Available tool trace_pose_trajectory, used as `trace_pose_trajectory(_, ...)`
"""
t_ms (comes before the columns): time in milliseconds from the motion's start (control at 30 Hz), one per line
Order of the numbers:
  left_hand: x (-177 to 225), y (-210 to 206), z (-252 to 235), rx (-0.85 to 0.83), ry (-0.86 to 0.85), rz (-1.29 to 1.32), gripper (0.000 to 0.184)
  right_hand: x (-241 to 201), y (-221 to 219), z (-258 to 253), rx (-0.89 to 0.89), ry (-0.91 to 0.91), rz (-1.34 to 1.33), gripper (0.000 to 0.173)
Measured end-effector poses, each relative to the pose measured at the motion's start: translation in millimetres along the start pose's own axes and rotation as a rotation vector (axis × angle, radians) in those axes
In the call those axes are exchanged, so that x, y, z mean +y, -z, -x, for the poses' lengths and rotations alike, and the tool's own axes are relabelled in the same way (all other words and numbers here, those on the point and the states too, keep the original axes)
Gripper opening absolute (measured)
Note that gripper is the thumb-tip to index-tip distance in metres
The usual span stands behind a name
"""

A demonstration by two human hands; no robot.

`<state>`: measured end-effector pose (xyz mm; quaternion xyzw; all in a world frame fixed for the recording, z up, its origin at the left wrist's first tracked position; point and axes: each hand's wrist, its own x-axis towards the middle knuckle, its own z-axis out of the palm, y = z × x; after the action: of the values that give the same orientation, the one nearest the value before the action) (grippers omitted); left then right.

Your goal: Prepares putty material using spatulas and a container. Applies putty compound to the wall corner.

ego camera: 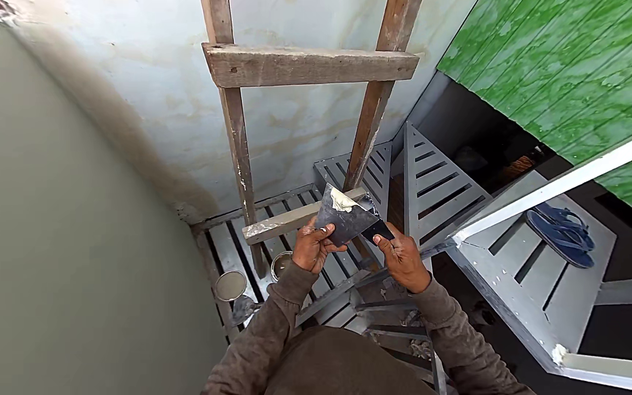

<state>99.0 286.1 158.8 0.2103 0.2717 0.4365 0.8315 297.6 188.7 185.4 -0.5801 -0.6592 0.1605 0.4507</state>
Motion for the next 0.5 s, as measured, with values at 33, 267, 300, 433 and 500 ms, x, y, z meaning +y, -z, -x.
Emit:
trace_pose_trajectory(33,5.6,-4.9,0.3,-0.01,0.021,-0.022,0.033,4.8,2.2,4.1,-0.034,0.048,0.103,0.037)
trace_pose_trajectory(267,31.0,-9.2,16.4,-0.046,-0.084,-0.086,0.032,25.8,26.4,17.5,0.022,-0.305,-0.105,0.034)
trace_pose_trajectory(300,24.8,-1.8,14.8,-0.034,-0.067,-0.103,0.033,18.8,32.5,14.7,0.111,-0.354,-0.334,0.034)
trace_pose_trajectory(433,-8.4,5.8,5.0,-0.055,0.021,-0.137,0.036,-5.3,34.9,13.4,0.233,-0.366,-0.727,0.038)
trace_pose_trajectory(500,-16.0,-1.8,-0.1,-0.038,0.022,-0.134,0.036,-9.0,26.0,23.2,0.1,-0.314,-0.405,0.038)
